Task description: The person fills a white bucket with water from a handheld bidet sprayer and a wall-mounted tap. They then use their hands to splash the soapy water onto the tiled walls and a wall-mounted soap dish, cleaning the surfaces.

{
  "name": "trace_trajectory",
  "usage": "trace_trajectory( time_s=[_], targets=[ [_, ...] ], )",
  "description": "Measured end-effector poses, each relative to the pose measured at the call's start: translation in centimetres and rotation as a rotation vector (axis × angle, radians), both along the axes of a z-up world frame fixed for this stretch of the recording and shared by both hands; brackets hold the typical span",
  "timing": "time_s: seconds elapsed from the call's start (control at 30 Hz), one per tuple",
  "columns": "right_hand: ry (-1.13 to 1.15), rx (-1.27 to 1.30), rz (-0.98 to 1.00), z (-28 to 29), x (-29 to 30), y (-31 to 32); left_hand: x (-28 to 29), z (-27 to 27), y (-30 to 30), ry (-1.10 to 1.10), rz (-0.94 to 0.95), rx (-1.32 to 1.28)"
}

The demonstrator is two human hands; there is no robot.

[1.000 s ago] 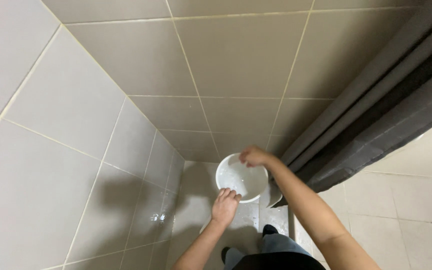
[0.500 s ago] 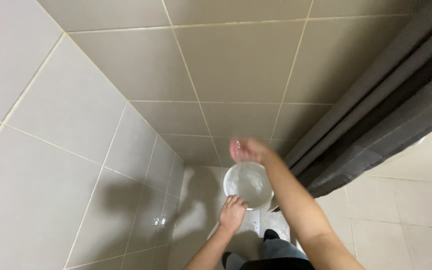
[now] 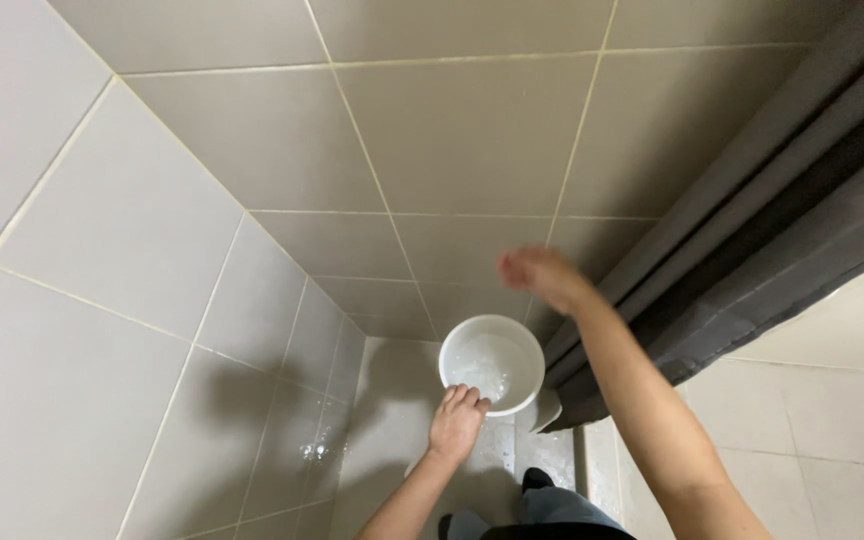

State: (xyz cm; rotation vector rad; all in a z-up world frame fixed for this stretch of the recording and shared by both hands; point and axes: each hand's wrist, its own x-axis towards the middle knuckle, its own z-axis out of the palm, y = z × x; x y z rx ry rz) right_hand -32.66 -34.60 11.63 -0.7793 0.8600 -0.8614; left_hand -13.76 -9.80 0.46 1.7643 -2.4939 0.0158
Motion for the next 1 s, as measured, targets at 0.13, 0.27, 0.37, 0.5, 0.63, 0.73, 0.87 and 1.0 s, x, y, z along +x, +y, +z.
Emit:
trace_trajectory(
  time_s=[0.13,0.27,0.37,0.5,0.63,0.73,0.87,1.0],
  targets=[
    [0.559,-0.146,0.543,-12.0,1.6,2.2,-0.8,1.3,-1.3,0.017,-0.035,-0.075],
    [1.233,-0.586,0.692,-21.2,2.9,3.3,-2.2,3.2,-2.3,0.001,-0.093,-0.145],
    [1.349,-0.539,0.640,-25.3,3.2,3.3,-3.5,4.2,-3.1,0.008,-0.090,-0.149],
    [1.237,0.027,0.501,-22.1,2.5,4.4,-4.5,1.6,-3.5,0.003,-0.075,-0.163],
    [0.420,0.473,0.279,-17.0,5.5,-1.2,-3.3,-2.2,-3.8,0.017,-0.091,-0.084],
    [-0.163,0.146,-0.007,-3.0,3.4,-4.2,-1.8,-2.2,-3.3,0.092,-0.146,-0.113],
    [-0.372,-0.256,-0.241,7.2,-0.7,-4.8,0.7,-0.5,-3.3,0.089,-0.204,-0.066],
    [-0.159,-0.191,-0.354,-2.3,0.5,-1.4,3.7,-0.2,-3.0,0.081,-0.248,-0.026]
  ],
)
